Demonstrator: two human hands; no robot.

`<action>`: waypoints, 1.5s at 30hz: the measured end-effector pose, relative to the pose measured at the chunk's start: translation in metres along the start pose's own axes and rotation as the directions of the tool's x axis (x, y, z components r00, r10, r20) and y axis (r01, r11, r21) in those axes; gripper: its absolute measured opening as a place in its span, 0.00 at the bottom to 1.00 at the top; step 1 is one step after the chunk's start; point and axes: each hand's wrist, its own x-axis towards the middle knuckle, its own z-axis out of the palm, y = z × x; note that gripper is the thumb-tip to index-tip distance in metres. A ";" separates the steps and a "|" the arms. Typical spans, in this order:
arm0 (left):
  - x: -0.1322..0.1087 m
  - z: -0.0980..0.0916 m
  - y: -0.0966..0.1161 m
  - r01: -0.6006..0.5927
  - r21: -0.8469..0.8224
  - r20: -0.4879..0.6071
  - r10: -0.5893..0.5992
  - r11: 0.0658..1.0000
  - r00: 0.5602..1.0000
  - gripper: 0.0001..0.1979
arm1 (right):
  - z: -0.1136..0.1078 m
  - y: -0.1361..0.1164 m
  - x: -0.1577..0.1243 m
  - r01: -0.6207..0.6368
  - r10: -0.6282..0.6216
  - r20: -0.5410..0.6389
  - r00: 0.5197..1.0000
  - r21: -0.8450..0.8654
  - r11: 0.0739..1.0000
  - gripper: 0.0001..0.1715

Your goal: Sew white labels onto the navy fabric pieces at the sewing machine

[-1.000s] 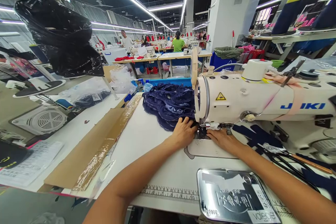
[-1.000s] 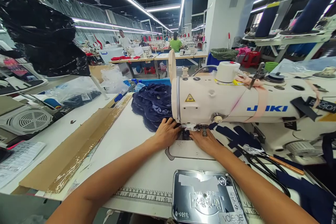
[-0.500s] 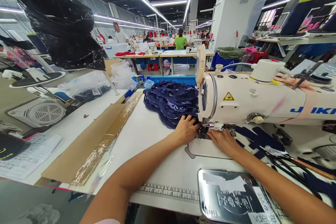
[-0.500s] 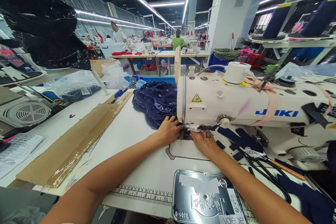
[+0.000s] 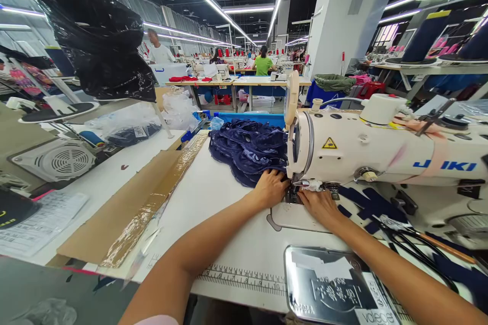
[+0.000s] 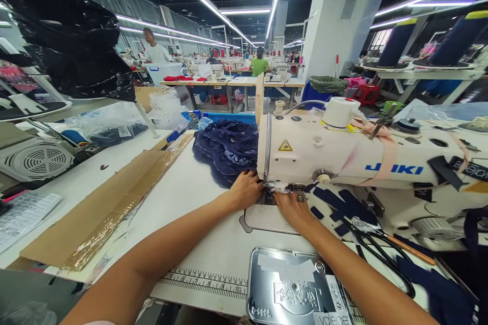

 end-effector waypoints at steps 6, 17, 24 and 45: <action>0.002 -0.008 0.003 0.065 0.015 0.095 -0.066 0.998 0.993 0.12 | -0.006 0.003 -0.001 -0.034 0.034 0.026 0.999 0.008 0.999 0.16; -0.032 -0.037 -0.020 0.262 0.158 0.226 -0.293 0.952 0.929 0.12 | -0.058 0.042 0.010 -0.207 0.264 0.320 0.910 -0.199 0.958 0.20; -0.079 -0.053 -0.026 0.238 0.250 0.225 -0.296 0.939 0.928 0.13 | -0.062 0.037 0.017 -0.261 0.320 0.508 0.800 -0.187 0.947 0.16; -0.129 -0.041 0.002 0.020 -0.025 -0.079 -0.022 0.999 0.997 0.07 | -0.047 -0.080 0.013 -0.073 -0.054 0.192 0.980 0.596 0.800 0.10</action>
